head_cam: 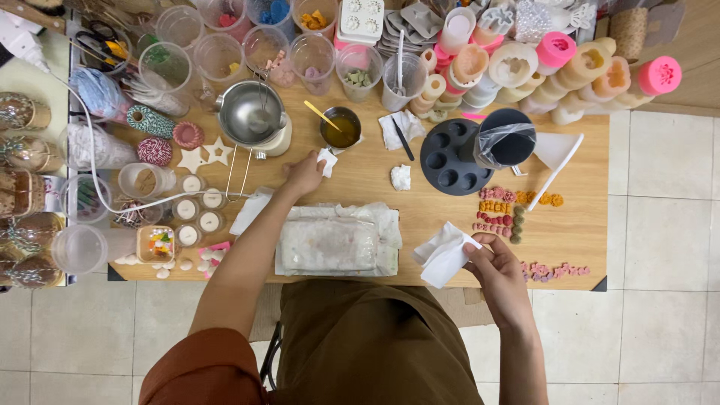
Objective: The person wipes a spoon and a small pot with paper tissues at a workbench filled with craft molds and containers.
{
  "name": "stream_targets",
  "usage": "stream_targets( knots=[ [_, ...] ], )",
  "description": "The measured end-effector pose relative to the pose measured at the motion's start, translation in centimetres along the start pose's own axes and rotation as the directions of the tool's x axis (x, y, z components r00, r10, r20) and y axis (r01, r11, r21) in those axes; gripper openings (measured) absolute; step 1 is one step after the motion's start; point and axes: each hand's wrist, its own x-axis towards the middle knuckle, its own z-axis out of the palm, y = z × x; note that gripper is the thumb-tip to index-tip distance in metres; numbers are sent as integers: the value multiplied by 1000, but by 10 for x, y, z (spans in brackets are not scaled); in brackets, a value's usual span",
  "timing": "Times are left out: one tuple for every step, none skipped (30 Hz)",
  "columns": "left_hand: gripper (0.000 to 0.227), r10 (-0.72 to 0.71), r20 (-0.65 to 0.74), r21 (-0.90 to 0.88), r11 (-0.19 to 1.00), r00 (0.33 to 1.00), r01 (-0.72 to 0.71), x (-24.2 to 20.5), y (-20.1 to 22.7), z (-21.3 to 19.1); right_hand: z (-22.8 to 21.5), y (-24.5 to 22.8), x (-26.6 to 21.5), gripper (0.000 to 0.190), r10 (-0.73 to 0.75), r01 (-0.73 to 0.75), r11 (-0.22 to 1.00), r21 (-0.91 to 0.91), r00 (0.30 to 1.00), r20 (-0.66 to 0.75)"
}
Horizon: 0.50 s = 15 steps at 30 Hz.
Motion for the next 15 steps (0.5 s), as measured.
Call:
stream_targets(
  knots=[
    [38,-14,7,13,1000,1000,14,0,2,-2,4,0,2,16,-6,6,1000,10,1000,-4],
    [38,-28,14,25,999,1000,27,0,5,-4,8,-2,5,16,-24,24,999,21,1000,12],
    [38,-28,16,45,999,999,28,-1,7,-5,12,-3,8,16,-39,38,999,35,999,25],
    [38,-29,19,65,998,999,28,-2,10,-5,17,-4,10,15,-54,53,997,49,998,38],
    [38,-27,18,83,996,999,26,-1,12,-5,22,-5,12,15,-62,60,997,43,997,38],
    [36,-14,10,115,993,1000,13,-2,14,-4,27,-6,12,15,-69,68,997,38,997,39],
    [34,1,0,146,989,1000,-1,-1,15,-4,34,-8,14,15,-79,78,996,32,996,40],
    [33,15,-10,178,984,1000,-13,1,17,-4,40,-10,16,14,-78,77,997,27,996,36],
    [33,4,-14,201,980,1000,-1,1,18,-2,46,-12,16,14,-73,72,997,22,997,31],
    [32,-8,-18,225,974,1000,12,2,20,1,52,-13,17,13,-68,67,998,17,997,27],
    [32,-16,-23,246,969,1000,22,3,21,3,57,-13,16,13,-79,79,997,16,996,31],
    [33,-16,-6,237,971,1000,17,3,20,3,62,-14,16,14,-90,90,996,14,995,36],
    [34,-17,11,228,974,1000,14,3,17,3,67,-13,16,14,-101,100,995,13,994,42],
    [36,-17,28,219,976,999,11,3,14,3,70,-13,17,13,-106,105,994,22,993,49],
    [38,-10,27,170,985,1000,5,2,10,3,72,-13,18,13,-108,107,994,32,993,49]
  ],
)
